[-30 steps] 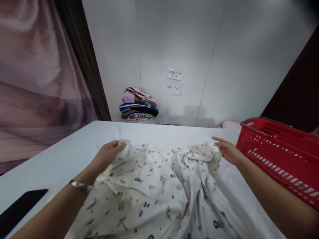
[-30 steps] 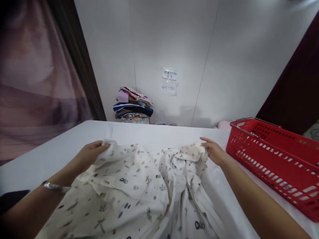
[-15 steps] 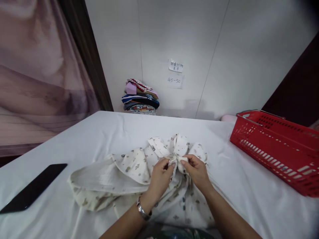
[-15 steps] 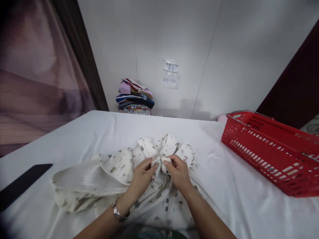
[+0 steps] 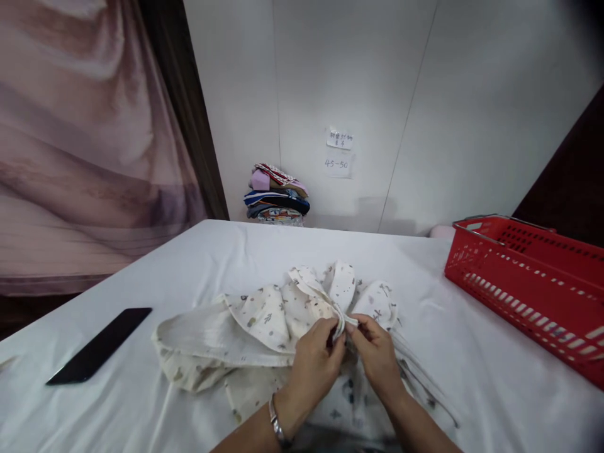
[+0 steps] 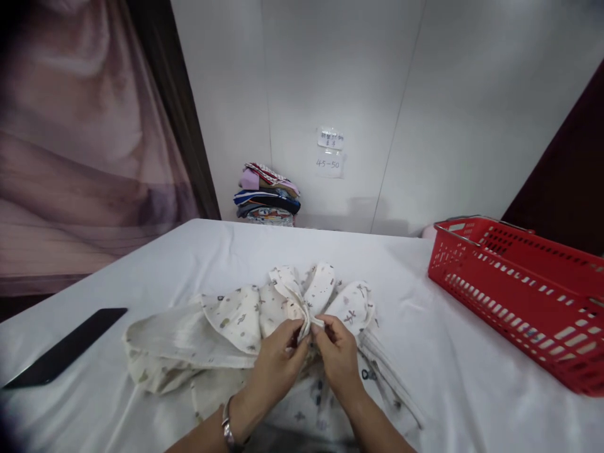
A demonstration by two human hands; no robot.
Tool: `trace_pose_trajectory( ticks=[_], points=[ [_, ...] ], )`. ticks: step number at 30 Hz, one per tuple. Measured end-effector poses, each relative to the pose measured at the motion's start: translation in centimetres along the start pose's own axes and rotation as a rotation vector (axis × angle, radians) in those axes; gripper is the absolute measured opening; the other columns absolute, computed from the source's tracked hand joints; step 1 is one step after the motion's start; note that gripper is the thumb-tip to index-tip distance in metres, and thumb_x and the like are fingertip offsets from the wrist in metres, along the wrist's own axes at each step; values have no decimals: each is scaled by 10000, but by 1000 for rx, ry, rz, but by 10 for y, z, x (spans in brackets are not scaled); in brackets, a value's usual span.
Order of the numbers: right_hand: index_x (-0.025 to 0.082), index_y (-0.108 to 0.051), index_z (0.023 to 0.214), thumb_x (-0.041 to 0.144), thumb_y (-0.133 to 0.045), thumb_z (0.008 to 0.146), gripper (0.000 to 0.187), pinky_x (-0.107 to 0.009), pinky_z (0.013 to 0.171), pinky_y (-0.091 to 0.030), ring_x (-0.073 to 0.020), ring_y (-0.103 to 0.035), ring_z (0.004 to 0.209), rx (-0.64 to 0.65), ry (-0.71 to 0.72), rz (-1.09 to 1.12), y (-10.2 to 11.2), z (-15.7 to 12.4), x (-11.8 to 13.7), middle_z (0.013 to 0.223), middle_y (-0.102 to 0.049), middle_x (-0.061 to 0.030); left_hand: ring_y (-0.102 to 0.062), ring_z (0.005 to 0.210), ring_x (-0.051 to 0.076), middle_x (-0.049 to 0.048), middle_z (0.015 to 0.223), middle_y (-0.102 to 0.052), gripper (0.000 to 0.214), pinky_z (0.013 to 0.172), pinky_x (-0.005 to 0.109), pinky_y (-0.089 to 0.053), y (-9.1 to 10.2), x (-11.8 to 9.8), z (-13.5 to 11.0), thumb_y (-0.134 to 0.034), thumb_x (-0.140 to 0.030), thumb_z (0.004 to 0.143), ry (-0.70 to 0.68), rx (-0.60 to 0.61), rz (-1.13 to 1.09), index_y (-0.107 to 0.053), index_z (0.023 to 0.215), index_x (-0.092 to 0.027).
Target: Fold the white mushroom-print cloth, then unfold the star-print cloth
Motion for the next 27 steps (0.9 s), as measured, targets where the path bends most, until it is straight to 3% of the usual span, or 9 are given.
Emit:
trace_pose_trajectory(
  ticks=[5, 12, 16, 19, 22, 24, 27],
  points=[
    [155, -663, 911, 394, -591, 793, 276, -267, 658, -515, -185, -629, 730, -33, 43, -83, 6, 1, -4, 806, -683, -61, -554, 752, 148, 21, 825, -607, 133, 681, 263, -430, -5, 3, 2, -463, -215, 854, 27, 27, -14, -569, 933, -207],
    [208, -610, 1161, 280, -603, 789, 380, -349, 923, -485, -230, -582, 1075, -17, 350, -284, -2, -12, 13, 1172, -620, -81, -580, 918, 184, 71, 1038, -621, 364, 836, 327, -468, -13, 13, 0, -474, -135, 786, 88, 58, -205, -534, 1137, -209],
    [211, -632, 1139, 265, -601, 783, 361, -366, 898, -507, -237, -607, 1042, -56, 325, -312, 9, -8, 1, 1146, -638, -77, -603, 917, 179, 67, 1041, -634, 467, 853, 327, -487, -27, 18, -6, -483, -102, 746, 184, 108, -434, -510, 1199, -215],
    [220, -665, 1086, 253, -566, 798, 307, -355, 848, -534, -234, -643, 972, -72, 276, -296, 19, -4, -6, 1072, -674, -63, -611, 905, 176, 69, 966, -652, 392, 858, 328, -488, -34, 24, -4, -512, -134, 739, 264, 164, -631, -558, 1122, -202],
    [249, -666, 1081, 238, -559, 805, 296, -319, 805, -549, -219, -659, 928, -29, 291, -272, 20, -5, -1, 1035, -689, -46, -619, 779, 161, 54, 817, -650, 181, 758, 310, -510, -25, 50, 15, -546, -259, 759, 392, 174, -718, -603, 909, -175],
    [274, -659, 1087, 232, -541, 821, 294, -307, 800, -549, -211, -659, 924, 14, 341, -241, 16, -11, 6, 1037, -687, -39, -608, 707, 156, 43, 753, -626, 232, 666, 295, -514, -7, 83, 36, -581, -375, 740, 524, 96, -645, -585, 827, -160],
    [329, -647, 1095, 232, -523, 837, 302, -311, 823, -537, -206, -654, 936, 5, 412, -230, 14, -24, 13, 1028, -689, -21, -613, 787, 168, 66, 882, -629, 375, 670, 295, -515, 13, 136, 68, -599, -484, 710, 752, 19, -628, -563, 903, -164]
  ],
)
Point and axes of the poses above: each hand's wrist, its own z-axis towards the middle knuckle, its own y-axis out of the back of the hand, x = y × z, the point moved 9 cm from there along z, towards the middle knuckle
